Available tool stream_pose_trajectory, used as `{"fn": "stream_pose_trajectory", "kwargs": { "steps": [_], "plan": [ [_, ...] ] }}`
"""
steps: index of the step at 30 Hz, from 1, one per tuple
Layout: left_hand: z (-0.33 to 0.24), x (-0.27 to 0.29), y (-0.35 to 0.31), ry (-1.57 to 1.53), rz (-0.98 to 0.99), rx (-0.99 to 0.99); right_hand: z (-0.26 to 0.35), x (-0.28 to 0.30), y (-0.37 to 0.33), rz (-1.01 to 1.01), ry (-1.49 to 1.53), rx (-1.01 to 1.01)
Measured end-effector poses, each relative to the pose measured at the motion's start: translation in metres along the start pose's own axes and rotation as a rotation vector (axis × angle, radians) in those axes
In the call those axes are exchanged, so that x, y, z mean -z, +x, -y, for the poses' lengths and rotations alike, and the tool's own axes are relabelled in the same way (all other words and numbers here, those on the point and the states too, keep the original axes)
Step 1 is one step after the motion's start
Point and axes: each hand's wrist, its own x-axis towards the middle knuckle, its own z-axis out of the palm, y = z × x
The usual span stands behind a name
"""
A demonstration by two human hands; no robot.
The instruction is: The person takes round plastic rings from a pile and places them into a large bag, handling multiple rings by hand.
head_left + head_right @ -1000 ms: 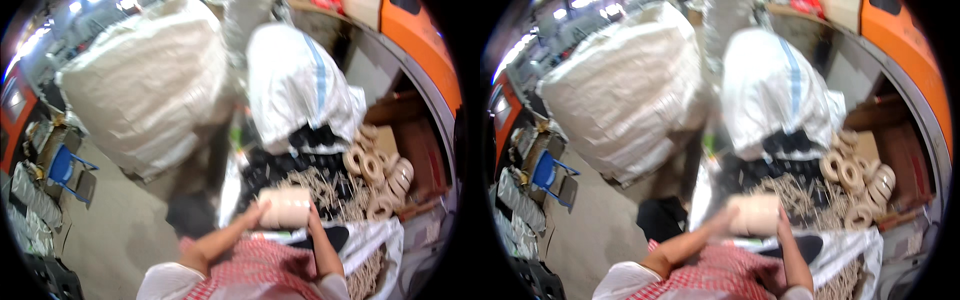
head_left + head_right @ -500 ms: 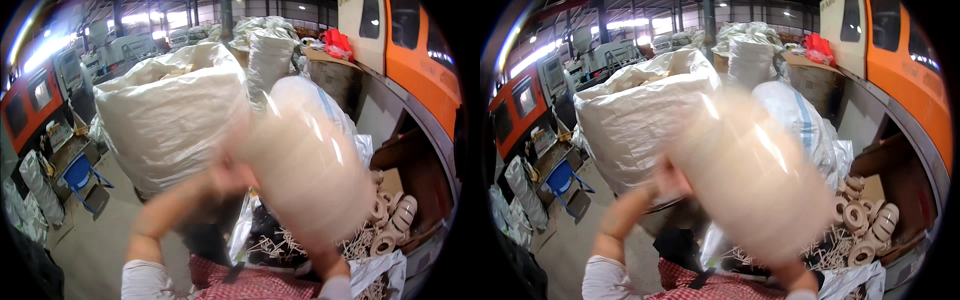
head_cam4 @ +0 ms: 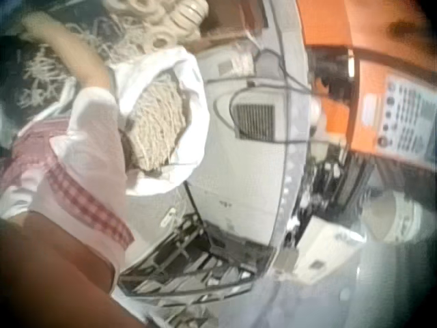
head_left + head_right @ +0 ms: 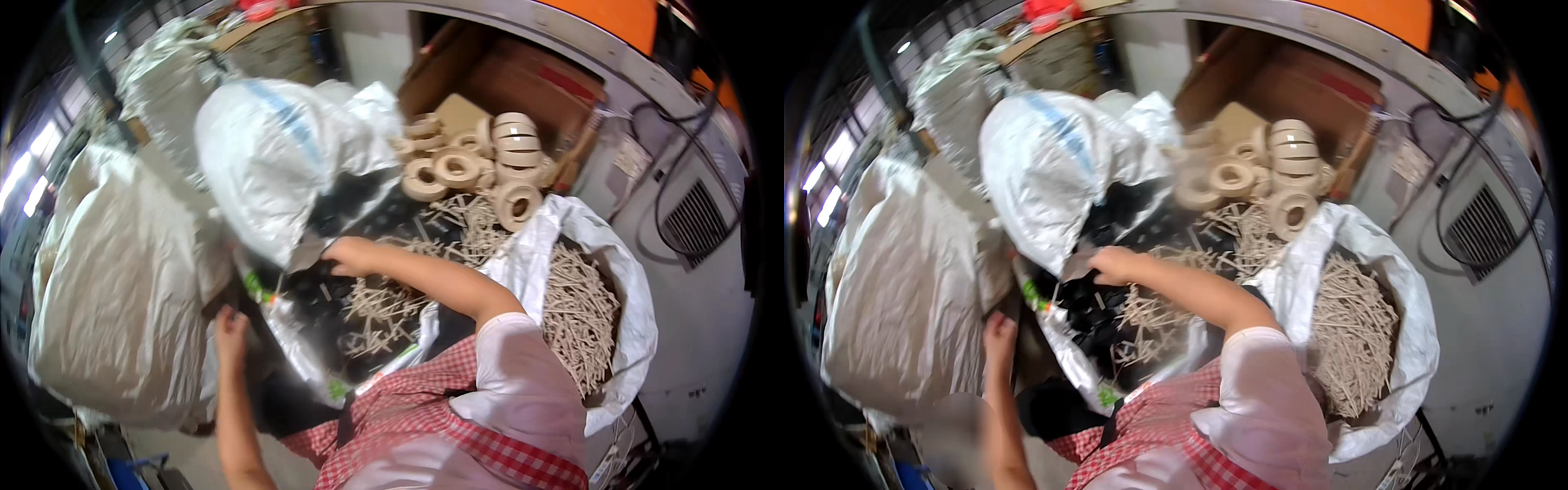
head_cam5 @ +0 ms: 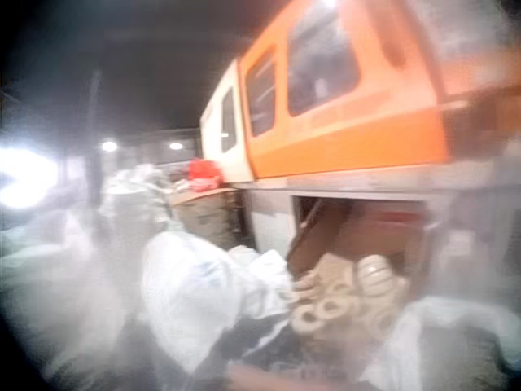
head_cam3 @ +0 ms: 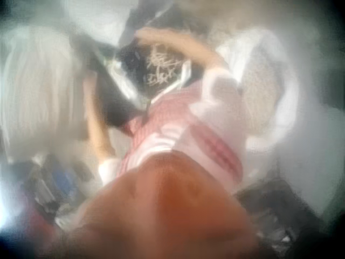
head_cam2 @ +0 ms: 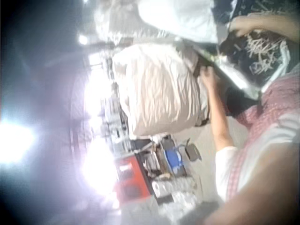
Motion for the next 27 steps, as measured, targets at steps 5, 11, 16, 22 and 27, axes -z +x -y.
{"fn": "stream_pose_trajectory", "kwargs": {
  "steps": [5,11,16,22,27],
  "plan": [
    [0.111,-0.123,0.009,0.562,-0.088,0.387,-0.104,0.059,-0.129,-0.239,-0.037,-0.678],
    [0.096,-0.157,-0.005,0.560,-0.200,0.619,-0.212,0.105,-0.279,-0.547,-0.572,-1.300],
    [0.153,-0.124,0.002,0.611,-0.257,0.566,-0.232,0.129,-0.298,-0.336,-0.303,-1.560],
    [0.137,-0.165,0.007,0.727,-0.294,0.560,-0.218,0.134,-0.267,-0.580,0.640,-0.858],
    [0.137,-0.154,0.001,0.724,-0.293,0.552,-0.182,0.123,-0.194,-0.384,0.473,-1.062]
  ]
}}
